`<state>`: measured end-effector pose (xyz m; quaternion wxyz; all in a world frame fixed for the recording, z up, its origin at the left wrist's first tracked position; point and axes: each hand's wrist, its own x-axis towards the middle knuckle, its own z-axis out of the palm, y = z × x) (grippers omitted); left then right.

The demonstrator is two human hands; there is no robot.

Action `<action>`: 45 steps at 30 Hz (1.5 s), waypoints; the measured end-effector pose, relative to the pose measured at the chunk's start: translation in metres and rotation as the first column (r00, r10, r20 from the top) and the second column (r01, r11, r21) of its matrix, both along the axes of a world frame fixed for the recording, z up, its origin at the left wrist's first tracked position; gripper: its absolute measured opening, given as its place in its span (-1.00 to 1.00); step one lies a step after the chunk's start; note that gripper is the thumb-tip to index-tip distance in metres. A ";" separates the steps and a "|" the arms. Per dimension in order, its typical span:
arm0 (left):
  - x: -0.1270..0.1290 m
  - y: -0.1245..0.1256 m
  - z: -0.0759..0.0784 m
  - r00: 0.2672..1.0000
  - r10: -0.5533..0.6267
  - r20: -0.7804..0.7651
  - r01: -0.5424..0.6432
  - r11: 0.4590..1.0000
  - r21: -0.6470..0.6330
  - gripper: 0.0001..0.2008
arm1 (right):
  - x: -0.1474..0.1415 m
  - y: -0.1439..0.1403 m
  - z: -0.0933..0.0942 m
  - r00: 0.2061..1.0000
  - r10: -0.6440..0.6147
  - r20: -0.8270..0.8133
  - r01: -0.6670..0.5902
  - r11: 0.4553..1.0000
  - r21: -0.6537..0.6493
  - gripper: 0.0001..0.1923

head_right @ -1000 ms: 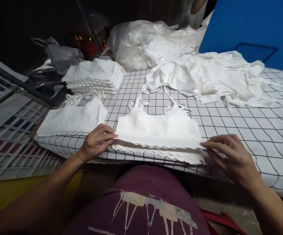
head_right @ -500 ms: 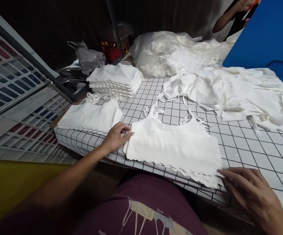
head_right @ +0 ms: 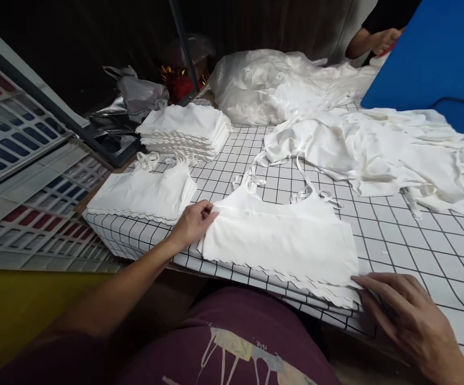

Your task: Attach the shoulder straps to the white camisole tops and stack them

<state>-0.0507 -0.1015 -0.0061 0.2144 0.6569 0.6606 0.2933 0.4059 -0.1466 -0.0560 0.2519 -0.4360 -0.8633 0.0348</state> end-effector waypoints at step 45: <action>0.139 0.026 0.021 0.657 -0.582 -0.479 0.708 0.695 0.126 -0.74 | -0.045 0.005 0.062 0.986 -0.112 -0.126 0.082 0.972 -0.220 -0.84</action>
